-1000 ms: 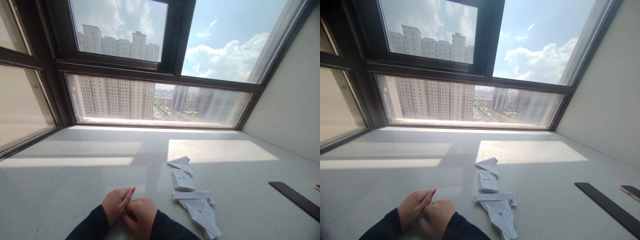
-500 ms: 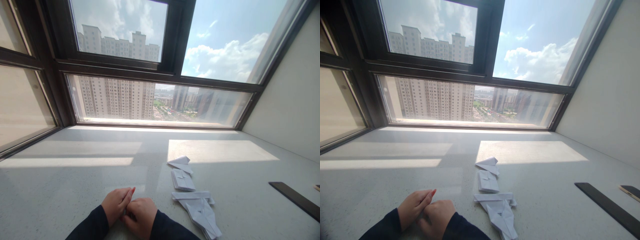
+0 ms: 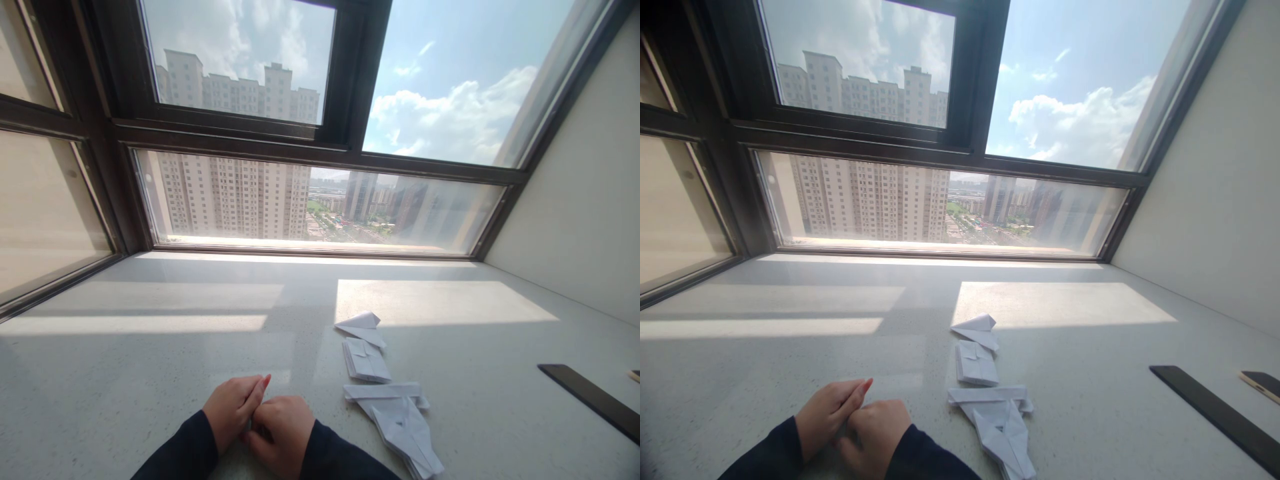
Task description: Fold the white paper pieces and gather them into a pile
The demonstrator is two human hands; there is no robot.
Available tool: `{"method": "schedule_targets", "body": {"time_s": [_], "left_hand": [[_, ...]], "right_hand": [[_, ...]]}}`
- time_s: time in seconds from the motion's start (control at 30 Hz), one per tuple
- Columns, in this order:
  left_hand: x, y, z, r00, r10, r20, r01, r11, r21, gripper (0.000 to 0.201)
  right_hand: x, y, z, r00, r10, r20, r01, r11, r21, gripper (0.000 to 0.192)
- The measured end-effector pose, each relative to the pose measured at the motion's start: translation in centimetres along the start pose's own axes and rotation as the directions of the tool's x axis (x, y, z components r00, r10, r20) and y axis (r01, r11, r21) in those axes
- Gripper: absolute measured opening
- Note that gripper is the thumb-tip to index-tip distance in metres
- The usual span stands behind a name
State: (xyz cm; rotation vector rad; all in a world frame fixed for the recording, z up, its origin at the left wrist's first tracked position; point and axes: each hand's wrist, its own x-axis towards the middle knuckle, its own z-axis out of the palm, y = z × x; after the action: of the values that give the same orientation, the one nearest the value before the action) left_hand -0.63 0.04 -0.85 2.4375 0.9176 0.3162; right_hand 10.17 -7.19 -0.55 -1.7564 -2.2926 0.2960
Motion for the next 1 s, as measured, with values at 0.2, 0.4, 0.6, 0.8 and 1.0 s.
{"method": "schedule_targets", "body": {"time_s": [0.2,0.4,0.6,0.8,1.0], "left_hand": [[-0.04,0.23,-0.17,1.0,-0.011,0.001,0.011,1.0,0.005,0.039],[-0.04,0.17,-0.12,1.0,-0.003,0.003,0.003,1.0,0.012,0.037],[-0.04,0.0,0.03,1.0,0.011,0.0,-0.011,1.0,0.021,0.037],[0.01,0.1,-0.05,1.0,-0.012,0.0,0.012,1.0,0.023,0.04],[-0.02,0.21,-0.21,1.0,-0.005,0.007,0.005,1.0,0.01,0.04]], "right_hand": [[0.02,-0.05,-0.05,1.0,0.006,0.013,-0.006,1.0,0.01,0.022],[0.01,0.01,0.12,1.0,0.007,0.02,-0.007,1.0,0.009,0.022],[-0.01,0.04,0.28,1.0,0.003,-0.003,-0.004,1.0,-0.003,0.022],[0.06,-0.04,0.06,1.0,0.011,0.008,-0.011,1.0,-0.006,0.023],[0.01,0.02,0.09,1.0,0.007,0.005,-0.007,1.0,0.002,0.022]]}}
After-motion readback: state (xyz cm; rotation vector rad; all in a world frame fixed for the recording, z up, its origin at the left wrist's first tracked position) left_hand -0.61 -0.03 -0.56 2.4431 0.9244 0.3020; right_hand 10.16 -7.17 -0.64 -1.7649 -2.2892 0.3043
